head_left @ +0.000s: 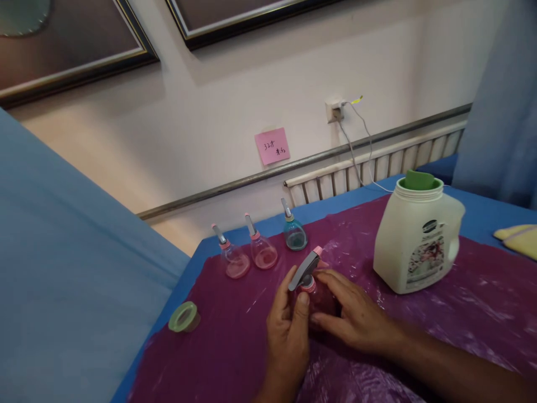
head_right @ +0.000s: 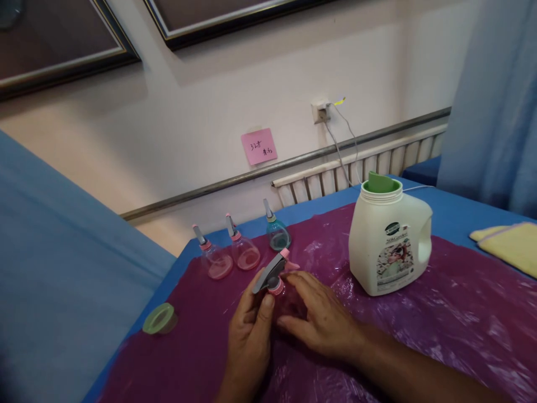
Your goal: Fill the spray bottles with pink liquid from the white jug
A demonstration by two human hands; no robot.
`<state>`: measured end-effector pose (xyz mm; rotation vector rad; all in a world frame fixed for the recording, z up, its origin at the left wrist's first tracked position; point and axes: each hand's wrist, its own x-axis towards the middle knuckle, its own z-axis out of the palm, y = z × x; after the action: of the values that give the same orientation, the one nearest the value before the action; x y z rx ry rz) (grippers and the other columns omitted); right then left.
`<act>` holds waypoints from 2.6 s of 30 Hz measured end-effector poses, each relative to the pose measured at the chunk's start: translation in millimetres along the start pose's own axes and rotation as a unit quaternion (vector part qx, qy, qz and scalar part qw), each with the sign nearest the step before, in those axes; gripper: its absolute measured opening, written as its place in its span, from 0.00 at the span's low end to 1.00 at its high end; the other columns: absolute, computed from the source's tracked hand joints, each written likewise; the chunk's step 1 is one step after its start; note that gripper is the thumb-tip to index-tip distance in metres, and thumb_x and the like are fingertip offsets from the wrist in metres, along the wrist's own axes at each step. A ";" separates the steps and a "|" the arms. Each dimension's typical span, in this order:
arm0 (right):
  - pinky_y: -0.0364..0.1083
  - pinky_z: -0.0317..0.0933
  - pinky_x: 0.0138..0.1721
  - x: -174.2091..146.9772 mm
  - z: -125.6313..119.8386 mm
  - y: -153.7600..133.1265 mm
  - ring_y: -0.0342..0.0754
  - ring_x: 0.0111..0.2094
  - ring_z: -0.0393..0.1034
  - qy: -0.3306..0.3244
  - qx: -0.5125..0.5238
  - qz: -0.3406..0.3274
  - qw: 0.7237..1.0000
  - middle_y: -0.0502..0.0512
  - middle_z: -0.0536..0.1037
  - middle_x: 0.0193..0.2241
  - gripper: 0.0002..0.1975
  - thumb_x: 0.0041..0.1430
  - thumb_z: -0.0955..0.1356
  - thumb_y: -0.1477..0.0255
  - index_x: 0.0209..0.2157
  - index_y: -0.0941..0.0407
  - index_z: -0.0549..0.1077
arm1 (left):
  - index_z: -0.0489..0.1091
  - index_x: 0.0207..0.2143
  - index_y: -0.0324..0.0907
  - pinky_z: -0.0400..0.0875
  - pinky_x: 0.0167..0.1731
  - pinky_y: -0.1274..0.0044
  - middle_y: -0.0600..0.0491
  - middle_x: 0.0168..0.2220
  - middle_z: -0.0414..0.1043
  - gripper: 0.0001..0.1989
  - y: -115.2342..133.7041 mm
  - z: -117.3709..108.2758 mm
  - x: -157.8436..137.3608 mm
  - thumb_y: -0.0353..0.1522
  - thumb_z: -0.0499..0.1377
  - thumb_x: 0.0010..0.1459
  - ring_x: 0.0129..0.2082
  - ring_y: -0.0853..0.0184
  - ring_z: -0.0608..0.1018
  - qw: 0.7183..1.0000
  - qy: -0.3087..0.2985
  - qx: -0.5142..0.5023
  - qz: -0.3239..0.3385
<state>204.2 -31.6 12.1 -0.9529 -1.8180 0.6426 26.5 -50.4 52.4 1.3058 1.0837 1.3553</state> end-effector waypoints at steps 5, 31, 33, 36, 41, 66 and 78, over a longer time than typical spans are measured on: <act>0.64 0.70 0.68 1.1 -1.2 -5.0 0.63 0.67 0.74 -0.007 0.007 0.004 1.000 0.66 0.78 0.66 0.33 0.66 0.77 0.67 0.70 0.52 0.70 | 0.77 0.66 0.47 0.78 0.65 0.62 0.42 0.63 0.82 0.31 -0.3 -0.8 3.3 0.46 0.74 0.65 0.63 0.51 0.84 0.998 0.056 0.004 -0.019; 0.65 0.71 0.68 -7.3 -0.6 -1.2 0.62 0.66 0.75 -0.008 0.002 0.012 1.000 0.64 0.78 0.66 0.34 0.66 0.76 0.66 0.72 0.49 0.69 | 0.75 0.68 0.48 0.78 0.66 0.60 0.41 0.66 0.79 0.33 -8.5 -1.0 -0.4 0.44 0.74 0.64 0.65 0.50 0.82 0.999 0.051 0.002 0.005; 0.64 0.71 0.67 -7.2 -1.3 2.0 0.62 0.65 0.75 0.006 -0.006 0.011 1.000 0.64 0.78 0.66 0.33 0.66 0.75 0.68 0.71 0.49 0.70 | 0.73 0.70 0.50 0.73 0.71 0.59 0.43 0.71 0.74 0.33 -11.0 -3.4 -1.6 0.42 0.72 0.66 0.71 0.49 0.77 0.999 0.028 0.039 0.021; 0.65 0.70 0.68 -6.7 -4.2 8.2 0.63 0.65 0.75 0.029 -0.024 0.010 0.999 0.64 0.78 0.66 0.32 0.67 0.74 0.69 0.70 0.50 0.70 | 0.67 0.74 0.52 0.65 0.77 0.57 0.46 0.76 0.68 0.36 -15.1 -6.8 -2.7 0.38 0.70 0.67 0.76 0.49 0.70 0.995 -0.021 0.095 0.024; 0.65 0.71 0.67 -5.6 -7.1 15.8 0.63 0.65 0.76 0.035 -0.034 0.019 0.999 0.63 0.78 0.66 0.32 0.67 0.74 0.67 0.70 0.49 0.69 | 0.63 0.77 0.51 0.67 0.76 0.56 0.45 0.77 0.66 0.40 -19.1 -6.7 -0.7 0.36 0.70 0.66 0.76 0.48 0.70 0.992 -0.065 0.106 -0.004; 0.60 0.74 0.63 -14.4 -27.8 5.6 0.57 0.58 0.80 0.134 -0.080 -0.060 0.986 0.58 0.83 0.60 0.23 0.73 0.72 0.68 0.67 0.45 0.75 | 0.62 0.77 0.56 0.65 0.76 0.50 0.47 0.75 0.67 0.44 -32.4 -0.4 -4.7 0.34 0.74 0.63 0.74 0.47 0.71 0.976 -0.108 0.181 0.055; 0.54 0.74 0.49 1.8 -10.4 -5.2 0.54 0.43 0.81 0.181 0.025 0.095 0.979 0.53 0.86 0.42 0.14 0.65 0.79 0.59 0.47 0.50 0.80 | 0.67 0.73 0.56 0.71 0.71 0.51 0.47 0.70 0.72 0.41 -32.9 0.6 0.5 0.33 0.76 0.60 0.69 0.48 0.75 0.978 -0.126 0.156 0.060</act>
<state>211.5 -32.8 21.3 -1.1387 -1.3957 0.5841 28.7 -44.1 20.1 1.7466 1.0841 1.0950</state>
